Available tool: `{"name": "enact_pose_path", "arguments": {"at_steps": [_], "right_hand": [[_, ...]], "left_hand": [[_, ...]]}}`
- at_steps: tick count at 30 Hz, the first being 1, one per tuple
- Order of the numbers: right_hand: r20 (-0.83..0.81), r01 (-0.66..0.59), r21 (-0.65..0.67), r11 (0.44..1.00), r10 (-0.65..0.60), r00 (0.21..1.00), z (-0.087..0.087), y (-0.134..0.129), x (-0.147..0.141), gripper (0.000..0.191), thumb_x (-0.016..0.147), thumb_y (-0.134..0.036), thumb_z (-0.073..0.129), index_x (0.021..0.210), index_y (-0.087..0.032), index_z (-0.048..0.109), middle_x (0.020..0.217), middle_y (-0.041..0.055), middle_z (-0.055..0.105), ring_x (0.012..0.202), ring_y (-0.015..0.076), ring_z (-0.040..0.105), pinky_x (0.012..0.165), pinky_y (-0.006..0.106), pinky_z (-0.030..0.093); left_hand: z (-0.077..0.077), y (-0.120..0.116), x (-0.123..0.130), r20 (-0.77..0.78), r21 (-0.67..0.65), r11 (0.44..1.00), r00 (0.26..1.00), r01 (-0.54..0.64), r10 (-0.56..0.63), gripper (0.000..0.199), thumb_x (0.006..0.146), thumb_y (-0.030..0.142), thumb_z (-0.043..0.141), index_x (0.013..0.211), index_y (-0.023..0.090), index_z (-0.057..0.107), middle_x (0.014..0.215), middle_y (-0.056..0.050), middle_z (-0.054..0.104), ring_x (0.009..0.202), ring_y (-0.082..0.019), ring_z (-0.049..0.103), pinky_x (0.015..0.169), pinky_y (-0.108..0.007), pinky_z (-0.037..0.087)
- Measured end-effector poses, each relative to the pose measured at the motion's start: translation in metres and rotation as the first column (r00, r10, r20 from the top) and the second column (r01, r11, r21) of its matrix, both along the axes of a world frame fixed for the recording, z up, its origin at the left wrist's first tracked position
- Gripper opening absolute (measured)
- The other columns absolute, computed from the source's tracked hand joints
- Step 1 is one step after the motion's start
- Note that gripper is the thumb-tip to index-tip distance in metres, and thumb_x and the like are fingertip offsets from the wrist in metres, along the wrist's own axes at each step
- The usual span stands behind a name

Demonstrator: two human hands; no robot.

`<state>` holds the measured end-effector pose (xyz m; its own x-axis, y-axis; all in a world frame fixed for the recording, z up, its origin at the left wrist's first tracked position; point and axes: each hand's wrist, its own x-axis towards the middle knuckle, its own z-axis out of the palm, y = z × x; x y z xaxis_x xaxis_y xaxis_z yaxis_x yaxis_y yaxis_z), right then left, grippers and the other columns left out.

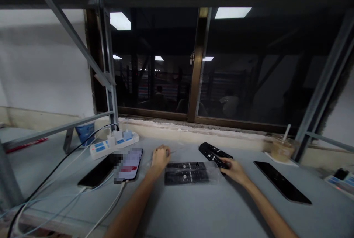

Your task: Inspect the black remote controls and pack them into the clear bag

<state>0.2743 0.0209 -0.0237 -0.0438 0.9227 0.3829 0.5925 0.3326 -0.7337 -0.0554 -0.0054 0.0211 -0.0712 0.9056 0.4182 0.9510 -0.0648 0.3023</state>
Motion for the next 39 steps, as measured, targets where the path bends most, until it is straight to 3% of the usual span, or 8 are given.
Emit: {"name": "enact_pose_path", "arguments": {"at_steps": [4, 9, 14, 18, 21, 28, 33, 39], "right_hand": [[-0.003, -0.088, 0.053, 0.995, 0.088, 0.996, 0.006, -0.006, -0.005, 0.036, 0.06, -0.016, 0.056, 0.095, -0.018, 0.064, 0.096, 0.0055, 0.069, 0.093, 0.0215, 0.063, 0.085, 0.034, 0.047], [0.089, -0.166, 0.063, 0.984, 0.16, 0.983, 0.014, -0.013, -0.008, 0.036, 0.062, -0.013, 0.047, 0.095, -0.019, 0.06, 0.097, 0.0054, 0.068, 0.094, 0.0196, 0.062, 0.087, 0.033, 0.045], [0.144, -0.214, 0.068, 0.974, 0.203, 0.969, 0.01, -0.011, -0.008, 0.037, 0.064, -0.01, 0.046, 0.097, -0.019, 0.06, 0.1, 0.0059, 0.067, 0.096, 0.0194, 0.061, 0.087, 0.033, 0.045], [0.214, -0.188, 0.1, 0.977, 0.163, 0.963, 0.012, -0.014, -0.008, 0.045, 0.067, -0.008, 0.045, 0.108, -0.019, 0.06, 0.11, 0.0072, 0.063, 0.104, 0.0195, 0.058, 0.093, 0.034, 0.042], [0.309, -0.143, 0.104, 0.984, 0.105, 0.945, 0.021, -0.02, -0.01, 0.046, 0.072, -0.01, 0.043, 0.112, -0.023, 0.061, 0.112, 0.0057, 0.062, 0.104, 0.0209, 0.058, 0.088, 0.034, 0.045], [0.411, 0.03, 0.171, 0.985, -0.099, 0.906, 0.047, -0.038, -0.018, 0.038, 0.084, -0.036, 0.042, 0.12, -0.034, 0.055, 0.116, 0.0014, 0.062, 0.097, 0.024, 0.062, 0.071, 0.032, 0.049], [0.427, 0.088, 0.21, 0.974, -0.173, 0.888, 0.055, -0.045, -0.022, 0.037, 0.085, -0.037, 0.04, 0.12, -0.037, 0.053, 0.113, -0.0018, 0.064, 0.077, 0.0194, 0.066, 0.062, 0.028, 0.048], [0.315, 0.104, 0.383, 0.918, -0.236, 0.919, 0.056, -0.05, -0.022, 0.043, 0.081, -0.019, 0.039, 0.118, -0.031, 0.057, 0.122, -0.0003, 0.058, 0.093, 0.0176, 0.063, 0.067, 0.024, 0.05]], "left_hand": [[0.003, -0.001, 0.005, 0.028, 0.075, 0.997, 0.999, 0.03, -0.032, 0.016, 0.074, 0.009, 0.046, 0.084, 0.018, 0.054, 0.09, -0.002, 0.063, 0.091, -0.016, 0.057, 0.082, -0.029, 0.036], [0.004, -0.007, 0.02, -0.029, 0.106, 0.963, 0.969, 0.246, -0.245, 0.02, 0.072, 0.003, 0.041, 0.08, 0.02, 0.05, 0.085, 0.0, 0.061, 0.089, -0.015, 0.055, 0.087, -0.03, 0.034], [0.003, -0.015, 0.033, -0.101, 0.047, 0.901, 0.899, 0.432, -0.426, 0.049, 0.068, -0.002, 0.039, 0.11, 0.022, 0.045, 0.111, -0.001, 0.057, 0.108, -0.015, 0.048, 0.096, -0.032, 0.028], [0.001, -0.019, 0.039, -0.135, -0.035, 0.897, 0.887, 0.441, -0.442, 0.058, 0.069, -0.003, 0.039, 0.121, 0.023, 0.042, 0.108, -0.003, 0.059, 0.106, -0.016, 0.049, 0.097, -0.033, 0.027], [0.002, -0.021, 0.043, -0.152, -0.029, 0.894, 0.882, 0.447, -0.446, 0.057, 0.07, -0.002, 0.041, 0.121, 0.025, 0.045, 0.108, -0.003, 0.058, 0.106, -0.018, 0.049, 0.096, -0.033, 0.028], [0.007, -0.028, 0.05, -0.15, -0.025, 0.898, 0.886, 0.44, -0.439, 0.029, 0.075, 0.031, 0.058, 0.103, 0.022, 0.059, 0.103, -0.006, 0.057, 0.101, -0.022, 0.05, 0.096, -0.04, 0.03], [0.01, -0.027, 0.049, -0.189, -0.012, 0.899, 0.882, 0.437, -0.432, 0.019, 0.084, 0.022, 0.046, 0.092, 0.022, 0.063, 0.101, -0.004, 0.059, 0.098, -0.019, 0.051, 0.094, -0.037, 0.031], [0.011, -0.023, 0.044, -0.102, 0.058, 0.921, 0.92, 0.386, -0.379, 0.037, 0.077, 0.006, 0.045, 0.107, 0.024, 0.057, 0.103, -0.002, 0.06, 0.1, -0.016, 0.052, 0.094, -0.034, 0.032]]}}
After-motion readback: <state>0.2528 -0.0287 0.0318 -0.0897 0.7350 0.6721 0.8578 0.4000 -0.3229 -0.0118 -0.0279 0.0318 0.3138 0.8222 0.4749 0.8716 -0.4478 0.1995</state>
